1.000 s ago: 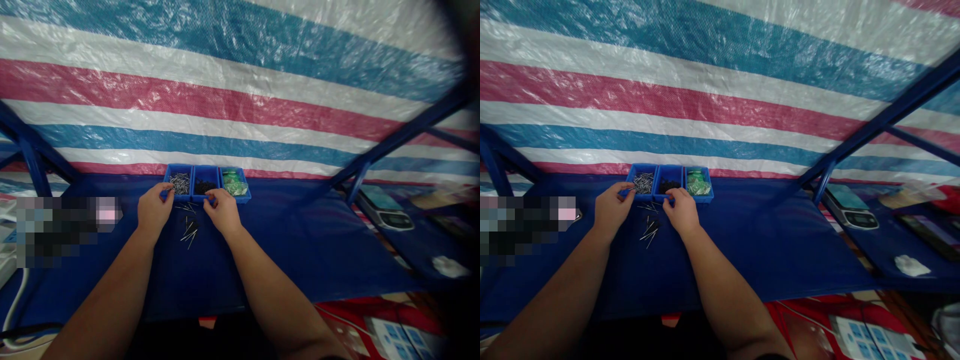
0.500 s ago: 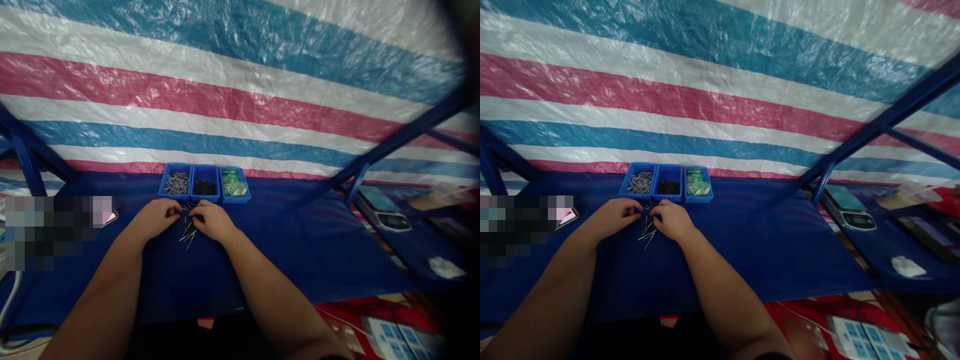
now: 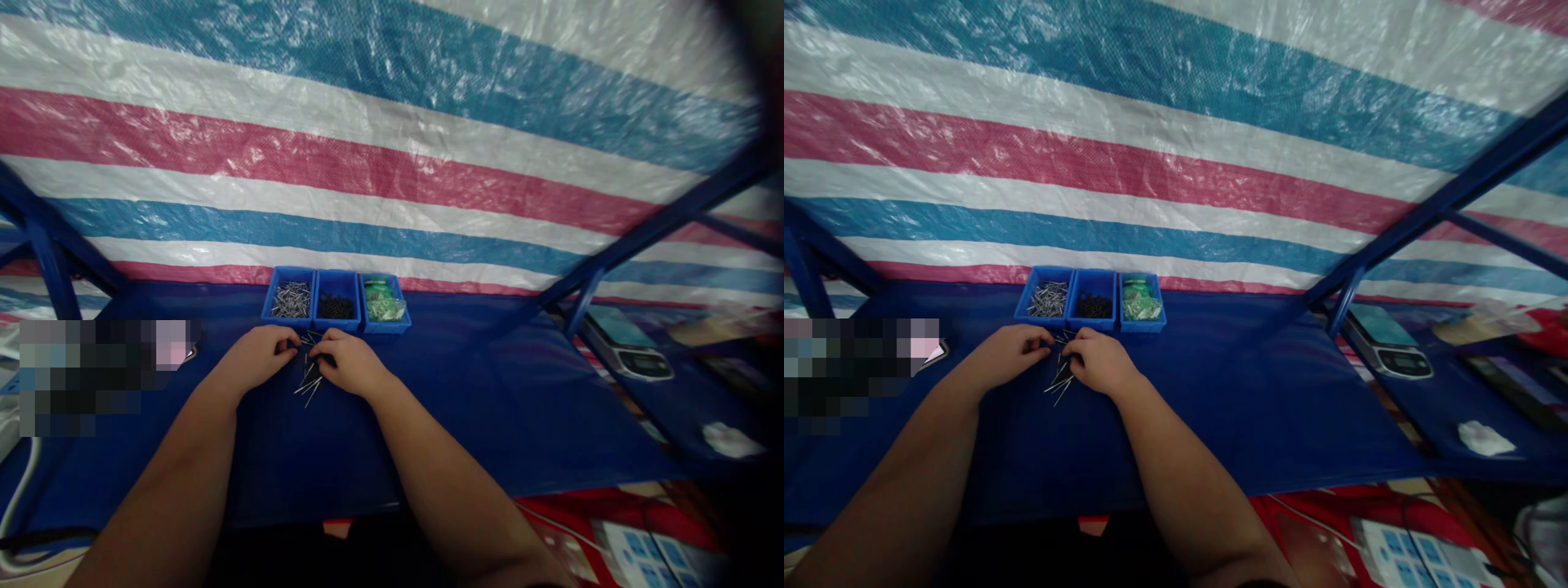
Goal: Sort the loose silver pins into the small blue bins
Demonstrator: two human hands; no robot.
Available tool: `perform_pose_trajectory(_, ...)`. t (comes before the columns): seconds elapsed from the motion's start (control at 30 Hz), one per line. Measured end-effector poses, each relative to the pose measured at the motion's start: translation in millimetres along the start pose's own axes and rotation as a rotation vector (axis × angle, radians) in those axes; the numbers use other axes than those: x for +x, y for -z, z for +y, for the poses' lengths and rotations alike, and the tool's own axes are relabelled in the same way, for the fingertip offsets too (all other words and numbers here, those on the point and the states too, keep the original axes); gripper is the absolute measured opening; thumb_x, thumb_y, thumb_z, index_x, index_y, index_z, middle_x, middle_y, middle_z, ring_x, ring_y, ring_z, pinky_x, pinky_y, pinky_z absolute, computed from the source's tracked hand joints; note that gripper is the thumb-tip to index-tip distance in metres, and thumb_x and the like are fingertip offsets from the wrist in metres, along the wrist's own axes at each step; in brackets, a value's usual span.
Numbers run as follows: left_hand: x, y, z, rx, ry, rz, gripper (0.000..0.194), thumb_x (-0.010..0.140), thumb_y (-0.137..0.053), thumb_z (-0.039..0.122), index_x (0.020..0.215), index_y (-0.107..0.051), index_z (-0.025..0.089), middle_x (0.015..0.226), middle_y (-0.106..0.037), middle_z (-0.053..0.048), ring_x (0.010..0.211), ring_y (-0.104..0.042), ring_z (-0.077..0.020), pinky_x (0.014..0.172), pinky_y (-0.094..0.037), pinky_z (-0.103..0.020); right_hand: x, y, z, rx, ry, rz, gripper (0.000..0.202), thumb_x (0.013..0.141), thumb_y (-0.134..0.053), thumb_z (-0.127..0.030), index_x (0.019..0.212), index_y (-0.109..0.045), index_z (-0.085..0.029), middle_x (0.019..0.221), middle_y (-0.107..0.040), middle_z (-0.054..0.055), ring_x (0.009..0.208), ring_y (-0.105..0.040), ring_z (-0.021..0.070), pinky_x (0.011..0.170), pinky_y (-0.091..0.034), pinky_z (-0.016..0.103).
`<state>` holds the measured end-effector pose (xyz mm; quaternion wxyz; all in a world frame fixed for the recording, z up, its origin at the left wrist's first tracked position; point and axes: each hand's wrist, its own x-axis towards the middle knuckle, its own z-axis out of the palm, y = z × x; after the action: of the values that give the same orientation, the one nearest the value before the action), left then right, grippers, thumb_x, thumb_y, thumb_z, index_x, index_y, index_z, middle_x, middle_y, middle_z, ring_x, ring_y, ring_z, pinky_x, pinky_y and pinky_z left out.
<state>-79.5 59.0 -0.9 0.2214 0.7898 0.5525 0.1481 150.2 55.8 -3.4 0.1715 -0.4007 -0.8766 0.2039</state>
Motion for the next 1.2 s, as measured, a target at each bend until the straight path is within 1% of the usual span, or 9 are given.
perform_pose_trajectory(0.27, 5.2, -8.5, 0.9, 0.004, -0.022, 0.048, 0.024, 0.081, -0.063, 0.026, 0.101, -0.076, 0.028, 0.075, -0.068, -0.002, 0.069, -0.06, -0.0186, 0.062, -0.039, -0.029, 1.9, -1.7, 0.2, -0.026, -0.053, 0.002, 0.018, 0.088, -0.065, -0.018, 0.103, -0.074, -0.022, 0.103, -0.066, 0.004, 0.09, -0.065, 0.0164, 0.082, -0.049, 0.027)
perform_pose_trajectory(0.47, 5.8, -12.3, 8.1, 0.053, 0.036, 0.09, 0.014, 0.082, -0.062, 0.027, 0.087, -0.075, 0.027, 0.078, -0.068, -0.003, 0.069, -0.06, -0.0192, 0.06, -0.038, -0.029, 2.0, -1.1, -3.1, -0.057, -0.101, 0.007, 0.01, 0.087, -0.065, -0.015, 0.094, -0.071, -0.02, 0.098, -0.065, 0.005, 0.083, -0.062, 0.0159, 0.077, -0.047, 0.027)
perform_pose_trajectory(0.67, 1.3, -5.2, 18.1, 0.065, 0.027, 0.103, 0.014, 0.086, -0.057, 0.027, 0.084, -0.071, 0.024, 0.079, -0.066, -0.003, 0.068, -0.058, -0.0186, 0.06, -0.036, -0.03, -1.2, 4.9, -3.7, -0.018, -0.014, 0.037, 0.009, 0.088, -0.061, -0.012, 0.093, -0.065, -0.019, 0.099, -0.063, 0.005, 0.093, -0.06, 0.0178, 0.084, -0.046, 0.028)
perform_pose_trajectory(0.73, -1.6, 2.1, 22.7, 0.033, -0.007, 0.178, 0.015, 0.089, -0.055, 0.03, 0.09, -0.069, 0.024, 0.072, -0.06, 0.0, 0.065, -0.056, -0.0171, 0.06, -0.035, -0.029, -3.2, 9.1, -2.9, 0.039, 0.023, 0.07, 0.011, 0.09, -0.059, -0.012, 0.096, -0.062, -0.019, 0.1, -0.064, 0.005, 0.097, -0.06, 0.018, 0.087, -0.046, 0.029)
perform_pose_trajectory(0.87, -5.3, 12.0, 28.7, -0.038, 0.032, 0.576, 0.026, 0.094, -0.052, 0.038, 0.105, -0.069, 0.022, 0.057, -0.039, 0.005, 0.055, -0.045, -0.014, 0.061, -0.036, -0.027, -6.5, 16.9, -0.6, 0.163, 0.047, 0.186, 0.012, 0.094, -0.052, -0.014, 0.1, -0.06, -0.02, 0.098, -0.065, 0.005, 0.094, -0.06, 0.0181, 0.086, -0.047, 0.029)
perform_pose_trajectory(0.93, -3.8, 10.9, 26.9, -0.035, 0.091, 0.682, 0.028, 0.094, -0.053, 0.039, 0.106, -0.07, 0.021, 0.057, -0.037, 0.005, 0.054, -0.044, -0.0134, 0.061, -0.036, -0.027, -6.6, 18.6, 0.4, 0.22, 0.043, 0.272, 0.012, 0.096, -0.05, -0.016, 0.099, -0.061, -0.02, 0.097, -0.065, 0.005, 0.093, -0.061, 0.0183, 0.084, -0.048, 0.029)
perform_pose_trajectory(1.0, -0.6, 7.3, 22.0, -0.013, 0.175, 0.668, 0.027, 0.092, -0.054, 0.039, 0.103, -0.072, 0.022, 0.056, -0.041, 0.004, 0.054, -0.046, -0.0139, 0.059, -0.034, -0.028, -5.4, 18.0, 1.5, 0.265, 0.034, 0.368, 0.013, 0.096, -0.051, -0.019, 0.1, -0.064, -0.02, 0.099, -0.066, 0.007, 0.09, -0.062, 0.0184, 0.083, -0.05, 0.03)
perform_pose_trajectory(1.1, 3.4, 3.3, 14.3, 0.008, 0.267, 0.607, 0.026, 0.09, -0.056, 0.04, 0.1, -0.072, 0.022, 0.057, -0.047, 0.003, 0.056, -0.049, -0.0151, 0.058, -0.033, -0.028, -2.2, 14.2, 3.5, 0.294, -0.007, 0.5, 0.025, 0.096, -0.055, -0.021, 0.118, -0.064, -0.02, 0.114, -0.065, 0.009, 0.081, -0.063, 0.0164, 0.081, -0.054, 0.033)
perform_pose_trajectory(1.2, 2.3, 5.6, 13.0, -0.027, 0.21, 0.59, 0.027, 0.09, -0.056, 0.041, 0.1, -0.071, 0.021, 0.057, -0.045, 0.004, 0.055, -0.048, -0.0139, 0.059, -0.034, -0.027, -0.4, 11.0, 6.4, 0.262, -0.047, 0.552, 0.04, 0.093, -0.058, -0.019, 0.133, -0.058, -0.02, 0.127, -0.06, 0.012, 0.072, -0.061, 0.013, 0.083, -0.056, 0.036)
